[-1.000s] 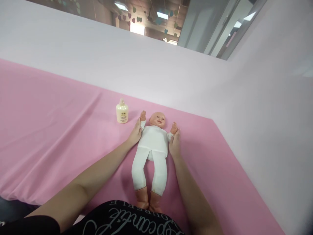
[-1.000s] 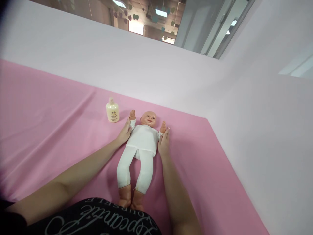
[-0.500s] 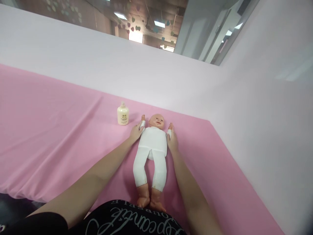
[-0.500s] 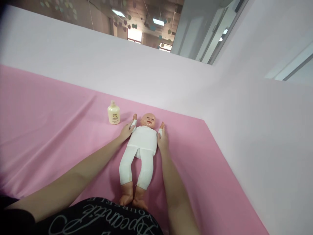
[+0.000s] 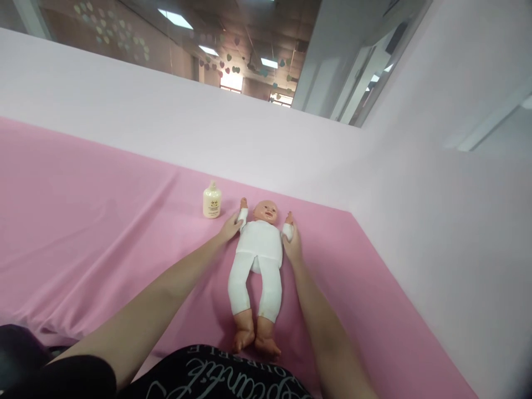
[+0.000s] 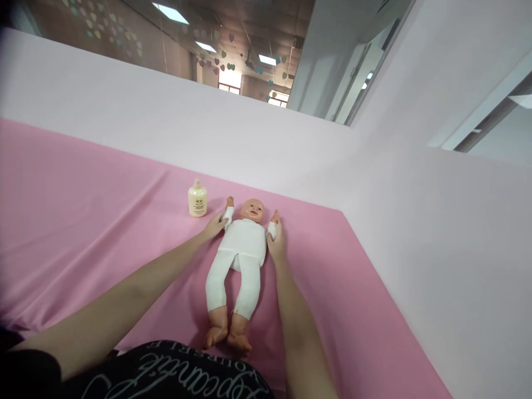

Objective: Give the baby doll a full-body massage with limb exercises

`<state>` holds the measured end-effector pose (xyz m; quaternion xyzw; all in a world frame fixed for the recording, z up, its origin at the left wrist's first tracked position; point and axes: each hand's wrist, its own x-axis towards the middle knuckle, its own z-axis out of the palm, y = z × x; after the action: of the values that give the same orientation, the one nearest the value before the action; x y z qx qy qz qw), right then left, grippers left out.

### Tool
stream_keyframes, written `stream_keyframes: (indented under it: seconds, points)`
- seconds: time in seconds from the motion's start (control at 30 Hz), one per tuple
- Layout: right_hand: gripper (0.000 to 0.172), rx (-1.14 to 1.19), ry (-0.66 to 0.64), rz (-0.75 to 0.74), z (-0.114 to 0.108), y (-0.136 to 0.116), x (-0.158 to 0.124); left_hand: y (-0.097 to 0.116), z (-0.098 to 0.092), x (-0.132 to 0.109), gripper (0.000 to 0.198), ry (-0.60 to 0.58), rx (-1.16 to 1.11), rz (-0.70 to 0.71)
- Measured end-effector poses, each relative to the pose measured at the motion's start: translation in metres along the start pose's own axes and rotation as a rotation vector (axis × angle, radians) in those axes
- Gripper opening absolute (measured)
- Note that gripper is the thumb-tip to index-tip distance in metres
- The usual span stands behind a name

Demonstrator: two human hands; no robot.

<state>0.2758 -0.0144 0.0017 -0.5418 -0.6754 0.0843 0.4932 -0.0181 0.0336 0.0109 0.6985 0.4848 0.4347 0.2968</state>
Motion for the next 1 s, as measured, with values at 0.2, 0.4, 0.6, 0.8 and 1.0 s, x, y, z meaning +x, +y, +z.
stream_keyframes:
  seconds: [0.2, 0.4, 0.6, 0.8, 1.0]
  points:
    - [0.073, 0.054, 0.099, -0.029, -0.02, -0.019, -0.035, -0.008, -0.009, -0.04, 0.067, 0.076, -0.035, 0.194]
    - [0.043, -0.141, -0.191, -0.251, -0.041, -0.033, -0.071, -0.01, -0.012, -0.07, 0.054, -0.061, 0.125, 0.457]
    - [0.047, -0.154, -0.273, -0.308, -0.041, -0.043, -0.073, 0.005, -0.01, -0.071, 0.05, -0.118, 0.187, 0.537]
    - [0.061, -0.055, -0.102, -0.124, -0.023, -0.033, -0.018, 0.026, -0.005, -0.027, 0.05, -0.045, 0.127, 0.316]
    - [0.061, -0.103, -0.028, 0.058, 0.005, -0.008, 0.039, 0.013, 0.014, 0.026, 0.064, 0.128, 0.118, 0.153]
